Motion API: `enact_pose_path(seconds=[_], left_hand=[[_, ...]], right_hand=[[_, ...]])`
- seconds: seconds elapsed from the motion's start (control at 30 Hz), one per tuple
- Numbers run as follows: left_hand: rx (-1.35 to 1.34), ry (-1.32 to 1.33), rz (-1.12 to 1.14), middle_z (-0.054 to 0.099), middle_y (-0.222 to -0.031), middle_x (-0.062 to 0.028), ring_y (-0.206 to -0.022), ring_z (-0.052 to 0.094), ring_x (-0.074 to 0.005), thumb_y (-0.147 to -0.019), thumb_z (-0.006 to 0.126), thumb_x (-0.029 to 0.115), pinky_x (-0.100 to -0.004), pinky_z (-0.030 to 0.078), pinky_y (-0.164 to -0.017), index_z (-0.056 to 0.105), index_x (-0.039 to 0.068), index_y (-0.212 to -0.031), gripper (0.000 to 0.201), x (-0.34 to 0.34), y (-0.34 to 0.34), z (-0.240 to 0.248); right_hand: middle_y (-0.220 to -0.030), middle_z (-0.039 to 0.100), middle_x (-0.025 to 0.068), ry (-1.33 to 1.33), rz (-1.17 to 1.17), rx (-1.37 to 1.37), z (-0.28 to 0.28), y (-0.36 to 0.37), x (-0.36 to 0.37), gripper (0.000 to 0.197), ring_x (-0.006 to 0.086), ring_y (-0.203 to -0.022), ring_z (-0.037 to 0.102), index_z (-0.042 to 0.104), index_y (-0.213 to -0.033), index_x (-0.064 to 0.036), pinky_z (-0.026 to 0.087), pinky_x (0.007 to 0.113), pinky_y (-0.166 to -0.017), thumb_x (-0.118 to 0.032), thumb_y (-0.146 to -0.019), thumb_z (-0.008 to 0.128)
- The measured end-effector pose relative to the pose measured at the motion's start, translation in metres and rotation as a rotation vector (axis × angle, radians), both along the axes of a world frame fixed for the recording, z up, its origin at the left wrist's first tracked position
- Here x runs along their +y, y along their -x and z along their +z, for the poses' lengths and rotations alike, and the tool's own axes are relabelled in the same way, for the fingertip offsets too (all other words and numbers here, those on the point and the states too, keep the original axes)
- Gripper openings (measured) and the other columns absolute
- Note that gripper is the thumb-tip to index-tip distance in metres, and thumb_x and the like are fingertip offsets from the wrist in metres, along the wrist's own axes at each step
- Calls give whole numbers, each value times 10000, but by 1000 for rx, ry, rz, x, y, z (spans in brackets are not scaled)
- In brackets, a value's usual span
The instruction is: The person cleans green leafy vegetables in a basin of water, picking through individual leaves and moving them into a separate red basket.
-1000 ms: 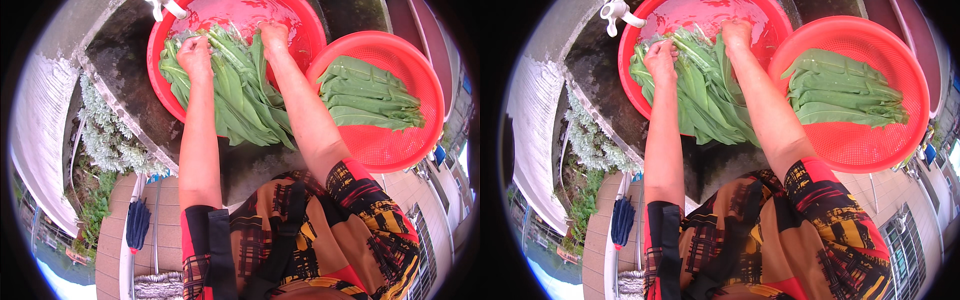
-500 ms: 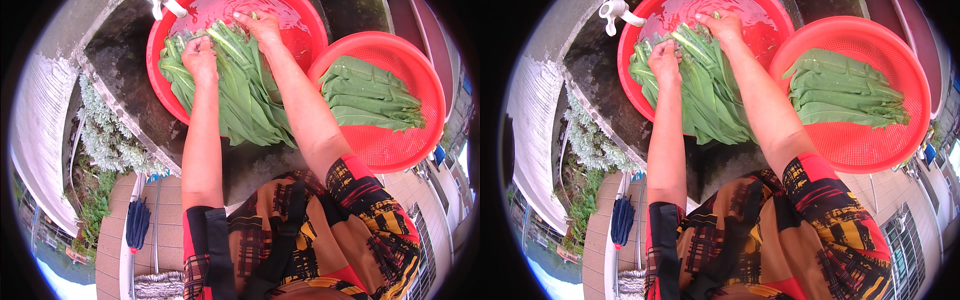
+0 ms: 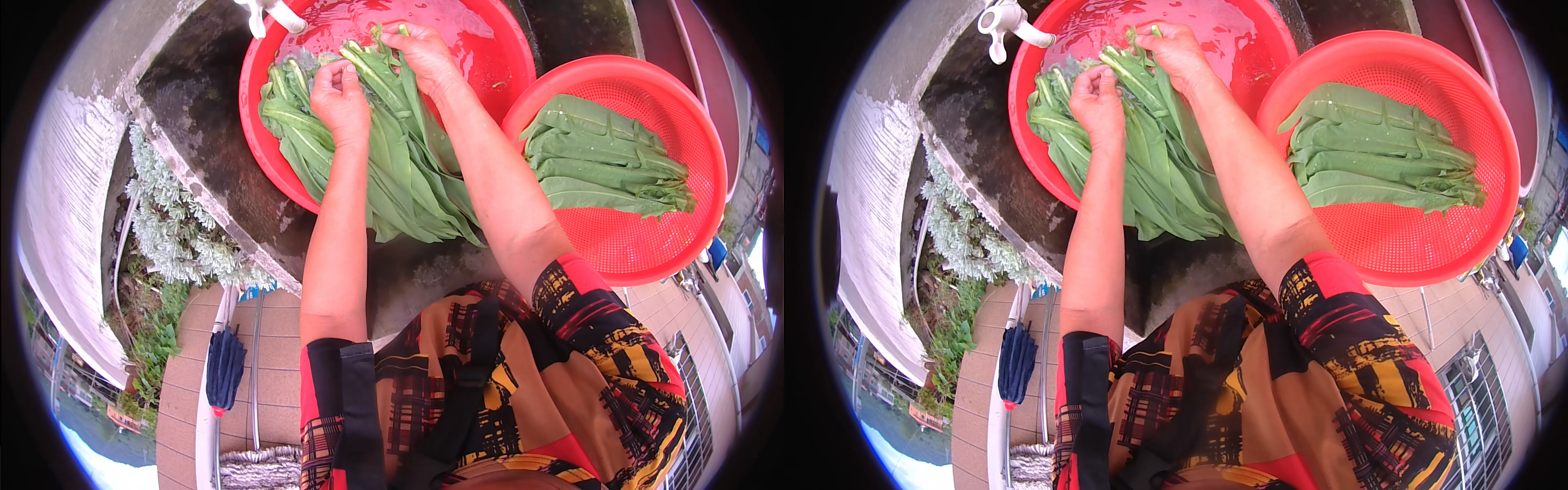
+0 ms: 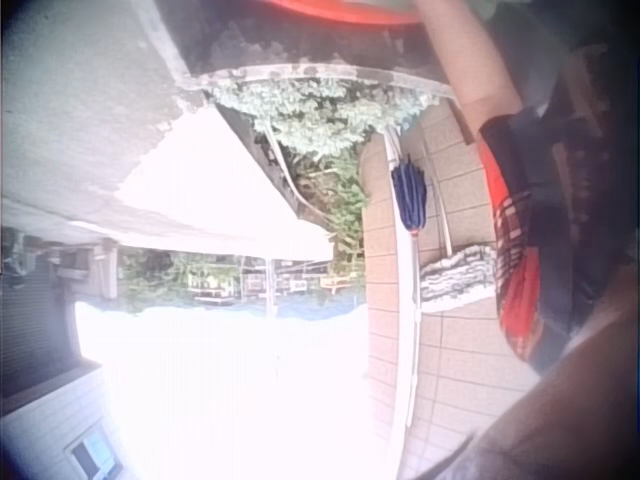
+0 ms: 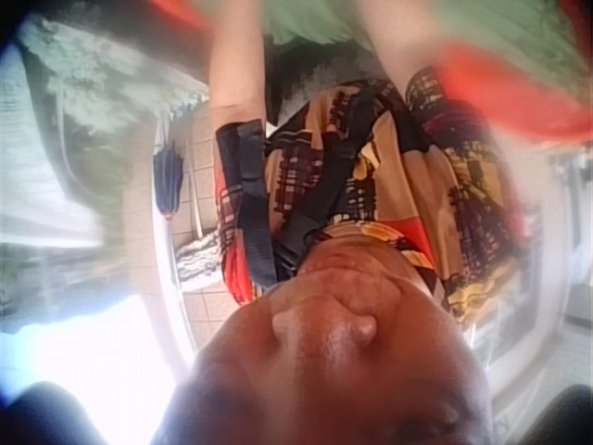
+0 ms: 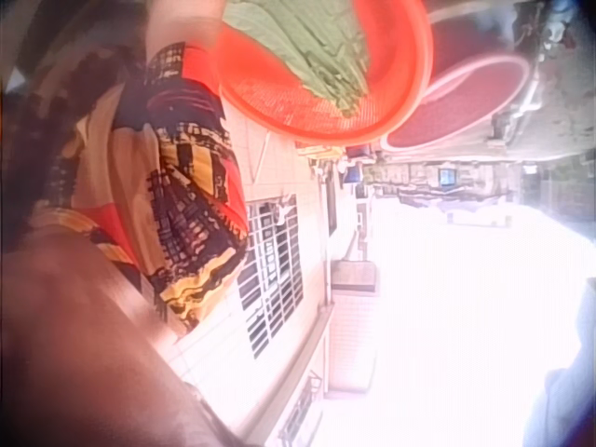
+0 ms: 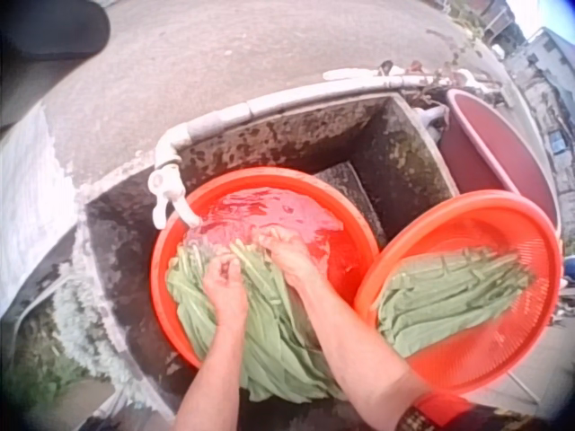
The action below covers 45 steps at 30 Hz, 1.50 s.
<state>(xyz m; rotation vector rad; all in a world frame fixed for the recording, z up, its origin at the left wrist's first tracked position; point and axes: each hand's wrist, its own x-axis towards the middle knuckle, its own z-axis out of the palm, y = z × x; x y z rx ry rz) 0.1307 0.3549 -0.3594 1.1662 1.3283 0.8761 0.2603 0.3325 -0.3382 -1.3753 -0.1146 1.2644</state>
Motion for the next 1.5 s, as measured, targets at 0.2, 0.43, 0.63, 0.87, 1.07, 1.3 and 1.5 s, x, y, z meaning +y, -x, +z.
enact_pose_path(seconds=[0.2,0.43,0.63,0.87,1.07,1.3,1.5], left_hand=[[-8,22,-4,574,-686,-8,-575,497,-71,-812,574,24,-222,430,-519,591,9,-836,33,1,5,-6],[-49,102,0,570,-682,-4,-580,504,-63,-820,570,29,-216,431,-518,578,14,-832,20,0,6,0],[-49,108,-41,584,-707,-15,-551,501,-64,-828,592,65,-192,413,-485,583,21,-876,66,0,11,-10],[-72,146,-11,556,-683,7,-575,492,-52,-819,571,24,-204,428,-505,576,20,-819,7,-1,12,-9],[-107,155,-12,564,-709,1,-587,501,-55,-817,566,10,-203,431,-505,570,13,-824,8,-1,10,-8],[-70,103,30,561,-720,-6,-590,505,-67,-819,561,7,-216,435,-512,572,6,-837,22,-3,13,-2],[110,-245,-133,543,-759,-63,-610,533,-149,-789,578,16,-279,442,-558,580,5,-873,85,-14,-6,34]], right_hand=[[-762,616,30,-68,25,-113,-7,1,3,131,111,-702,583,631,-898,-24,486,249,-627,-116,-805,627],[-668,597,58,-27,-79,-45,-16,-8,3,46,126,-557,533,613,-770,-14,428,275,-494,-58,-762,601],[-583,541,30,169,-364,-79,-25,-8,3,25,116,-487,471,596,-707,-20,381,277,-437,-32,-729,596],[-618,576,24,94,-155,-111,14,1,-4,121,98,-521,501,594,-705,-25,393,243,-464,-82,-709,701],[-759,637,61,142,195,-305,3,2,-13,119,130,-648,584,628,-848,1,481,265,-588,-63,-752,658],[-756,638,73,68,138,-99,7,-2,-16,121,138,-677,589,644,-851,10,479,261,-628,10,-731,632],[-690,631,80,-9,-10,-285,-1,1,-16,47,137,-611,578,638,-755,15,465,261,-571,11,-711,653]])
